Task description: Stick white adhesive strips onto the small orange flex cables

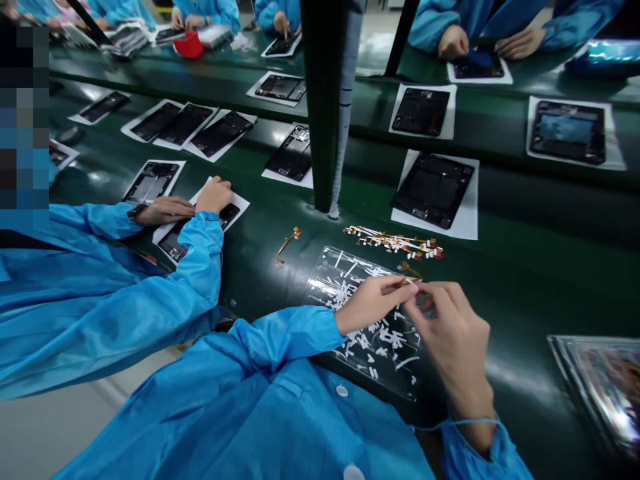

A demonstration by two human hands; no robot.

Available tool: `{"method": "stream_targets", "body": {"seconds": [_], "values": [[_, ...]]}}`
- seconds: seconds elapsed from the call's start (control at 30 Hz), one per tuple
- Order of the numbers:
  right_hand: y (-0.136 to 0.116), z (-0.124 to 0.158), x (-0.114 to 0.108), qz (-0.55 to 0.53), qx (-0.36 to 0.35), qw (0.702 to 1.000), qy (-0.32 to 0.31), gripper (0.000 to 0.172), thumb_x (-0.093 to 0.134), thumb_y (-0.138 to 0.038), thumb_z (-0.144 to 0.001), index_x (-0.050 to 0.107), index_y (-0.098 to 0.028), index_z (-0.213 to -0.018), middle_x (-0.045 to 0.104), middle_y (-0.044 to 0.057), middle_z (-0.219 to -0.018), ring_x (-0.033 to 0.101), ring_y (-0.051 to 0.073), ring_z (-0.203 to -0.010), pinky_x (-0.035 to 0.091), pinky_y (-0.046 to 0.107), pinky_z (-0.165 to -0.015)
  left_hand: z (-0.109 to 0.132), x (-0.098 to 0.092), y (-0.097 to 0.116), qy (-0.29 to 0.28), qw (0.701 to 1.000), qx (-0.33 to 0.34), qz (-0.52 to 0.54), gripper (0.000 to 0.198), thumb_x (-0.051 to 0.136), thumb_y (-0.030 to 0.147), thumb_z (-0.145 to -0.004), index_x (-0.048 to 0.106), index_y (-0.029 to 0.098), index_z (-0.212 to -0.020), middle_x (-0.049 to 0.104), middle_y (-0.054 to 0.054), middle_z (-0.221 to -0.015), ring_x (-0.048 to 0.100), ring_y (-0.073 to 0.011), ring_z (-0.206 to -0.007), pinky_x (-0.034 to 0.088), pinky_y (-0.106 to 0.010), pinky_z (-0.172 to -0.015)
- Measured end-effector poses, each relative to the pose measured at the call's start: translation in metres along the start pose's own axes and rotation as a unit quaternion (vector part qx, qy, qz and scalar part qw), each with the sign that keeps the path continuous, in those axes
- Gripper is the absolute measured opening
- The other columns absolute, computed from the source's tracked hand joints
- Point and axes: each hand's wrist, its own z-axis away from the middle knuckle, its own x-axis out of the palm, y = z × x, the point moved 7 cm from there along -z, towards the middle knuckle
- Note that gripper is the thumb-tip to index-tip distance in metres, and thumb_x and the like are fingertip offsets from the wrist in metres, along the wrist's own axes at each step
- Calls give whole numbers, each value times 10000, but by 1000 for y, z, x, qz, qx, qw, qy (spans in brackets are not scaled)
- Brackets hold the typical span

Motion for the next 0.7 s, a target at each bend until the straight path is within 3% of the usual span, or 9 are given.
{"method": "stream_targets", "body": {"seconds": [0.13, 0.23, 0.33, 0.47, 0.6, 0.7], "values": [[3, 11, -7, -89, -1, 996, 17, 141, 615, -209, -953, 665, -205, -1085, 682, 53, -1000, 637, 126, -723, 526, 271, -685, 0, 5, 18, -26, 993, 45, -104, 299, 658, 324, -949, 738, 134, -1166, 756, -114, -1188, 709, -219, -1122, 556, -377, -1027], [12, 10, -18, -119, 13, 992, 33, 288, 651, -241, -937, 662, -215, -1223, 676, 104, -1181, 666, 164, -823, 554, 316, -748, 8, 6, 43, -67, 965, 75, -243, 234, 589, 283, -989, 742, 160, -1117, 785, -76, -1049, 743, -175, -981, 580, -321, -941], [11, 5, -19, -184, -2, 983, -9, 256, 629, -267, -954, 683, -238, -1202, 729, 72, -1135, 695, 180, -853, 561, 322, -763, 18, 4, 68, -68, 939, 92, -325, 192, 628, 297, -971, 692, 172, -1101, 778, -46, -974, 745, -150, -875, 579, -271, -831], [7, 3, -12, -285, 40, 956, -52, 116, 631, -302, -955, 726, -252, -998, 749, 16, -929, 696, 160, -792, 556, 288, -712, 28, -1, 84, -36, 932, 92, -349, 172, 695, 319, -928, 688, 177, -1025, 767, -24, -907, 735, -145, -849, 561, -241, -771], [6, 8, -1, -361, 120, 922, -70, 179, 694, -368, -912, 738, -257, -1046, 749, 18, -920, 691, 154, -743, 572, 285, -679, 32, -8, 82, -19, 925, 130, -358, 134, 702, 304, -922, 749, 180, -938, 778, -26, -915, 729, -139, -834, 571, -247, -800], [7, 13, 5, -383, 168, 906, -70, 175, 705, -392, -900, 762, -255, -994, 741, 14, -862, 674, 146, -680, 570, 282, -640, 36, -18, 79, 21, 932, 174, -317, 175, 714, 298, -915, 747, 189, -1049, 784, -28, -915, 735, -132, -805, 593, -255, -794]]}}
